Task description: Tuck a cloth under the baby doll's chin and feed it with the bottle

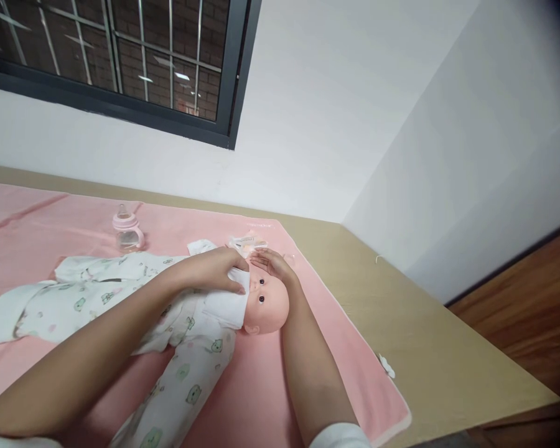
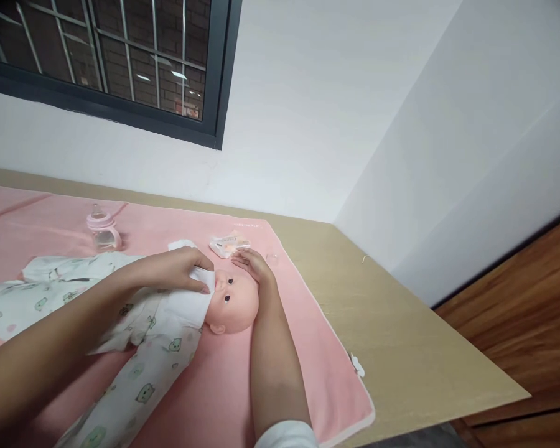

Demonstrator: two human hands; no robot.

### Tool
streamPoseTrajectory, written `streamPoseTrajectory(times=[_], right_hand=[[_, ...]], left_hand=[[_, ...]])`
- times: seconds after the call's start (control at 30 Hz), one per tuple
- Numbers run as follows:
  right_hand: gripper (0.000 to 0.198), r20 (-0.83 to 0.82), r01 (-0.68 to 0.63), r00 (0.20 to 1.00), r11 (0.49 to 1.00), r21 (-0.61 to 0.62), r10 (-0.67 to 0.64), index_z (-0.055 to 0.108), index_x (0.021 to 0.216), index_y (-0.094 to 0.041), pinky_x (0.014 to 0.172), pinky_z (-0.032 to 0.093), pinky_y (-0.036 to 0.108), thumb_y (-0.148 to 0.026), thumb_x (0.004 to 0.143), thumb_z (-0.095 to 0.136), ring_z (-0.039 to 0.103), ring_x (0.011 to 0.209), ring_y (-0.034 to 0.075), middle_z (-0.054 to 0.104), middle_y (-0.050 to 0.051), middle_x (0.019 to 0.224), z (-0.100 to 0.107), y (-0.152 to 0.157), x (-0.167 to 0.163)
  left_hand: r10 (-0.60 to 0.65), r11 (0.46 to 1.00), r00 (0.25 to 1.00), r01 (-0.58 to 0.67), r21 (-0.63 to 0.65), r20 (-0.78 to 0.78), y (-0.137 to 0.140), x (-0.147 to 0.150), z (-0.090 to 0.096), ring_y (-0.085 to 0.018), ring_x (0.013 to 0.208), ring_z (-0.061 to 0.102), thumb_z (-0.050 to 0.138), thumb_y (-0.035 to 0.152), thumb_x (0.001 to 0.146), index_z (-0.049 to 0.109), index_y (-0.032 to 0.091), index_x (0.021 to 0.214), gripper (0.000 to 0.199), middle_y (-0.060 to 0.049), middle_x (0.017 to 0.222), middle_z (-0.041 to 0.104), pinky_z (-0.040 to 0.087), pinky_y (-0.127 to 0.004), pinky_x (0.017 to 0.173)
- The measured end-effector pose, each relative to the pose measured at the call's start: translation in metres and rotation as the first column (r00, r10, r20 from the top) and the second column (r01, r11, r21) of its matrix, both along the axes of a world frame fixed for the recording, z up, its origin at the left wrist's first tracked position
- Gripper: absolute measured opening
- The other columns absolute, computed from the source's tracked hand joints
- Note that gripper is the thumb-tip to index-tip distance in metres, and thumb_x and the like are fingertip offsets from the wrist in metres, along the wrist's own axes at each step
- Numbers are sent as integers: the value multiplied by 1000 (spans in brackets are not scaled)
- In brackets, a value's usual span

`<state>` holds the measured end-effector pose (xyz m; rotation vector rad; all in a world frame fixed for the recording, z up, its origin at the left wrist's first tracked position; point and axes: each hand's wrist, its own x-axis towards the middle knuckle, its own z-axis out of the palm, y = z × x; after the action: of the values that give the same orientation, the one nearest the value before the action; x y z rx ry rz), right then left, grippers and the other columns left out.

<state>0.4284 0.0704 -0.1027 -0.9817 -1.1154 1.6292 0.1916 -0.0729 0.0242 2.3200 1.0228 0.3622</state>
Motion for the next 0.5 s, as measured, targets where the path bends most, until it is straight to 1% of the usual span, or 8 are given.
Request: streamPoseTrajectory(times=[0.13,0.23,0.33,0.5], right_hand=[[17,-20,32,999,999,-3,-32,68,91,-17,98,56,35,-16,77,77,73,86,18,75,5,84,-2,1,0],[18,-29,29,999,1000,9,-29,67,91,-17,99,56,35,-18,76,78,73,86,18,75,5,85,-3,1,1],[20,-39,26,999,1000,14,-25,67,93,-16,98,57,35,-19,76,78,74,86,18,75,6,85,-4,1,2],[21,-38,30,999,999,12,-30,67,93,-16,95,59,34,-19,76,78,74,84,19,76,7,86,-5,3,3]], left_hand=[[1,1000,1000,0,9,-26,-2,1,2,-12,57,35,59,28,75,37,18,63,28,4,61,35,23,-27,53],[1,999,999,1,45,-33,-1,-1,3,-13,60,39,60,29,76,41,18,63,26,3,62,40,26,-27,55],[26,997,998,-23,67,-57,1,-4,3,-14,62,43,61,31,77,45,18,64,25,2,64,46,27,-27,57],[43,995,996,-36,88,-76,4,-5,1,-15,62,46,61,30,77,45,18,64,23,2,63,49,28,-27,57]])
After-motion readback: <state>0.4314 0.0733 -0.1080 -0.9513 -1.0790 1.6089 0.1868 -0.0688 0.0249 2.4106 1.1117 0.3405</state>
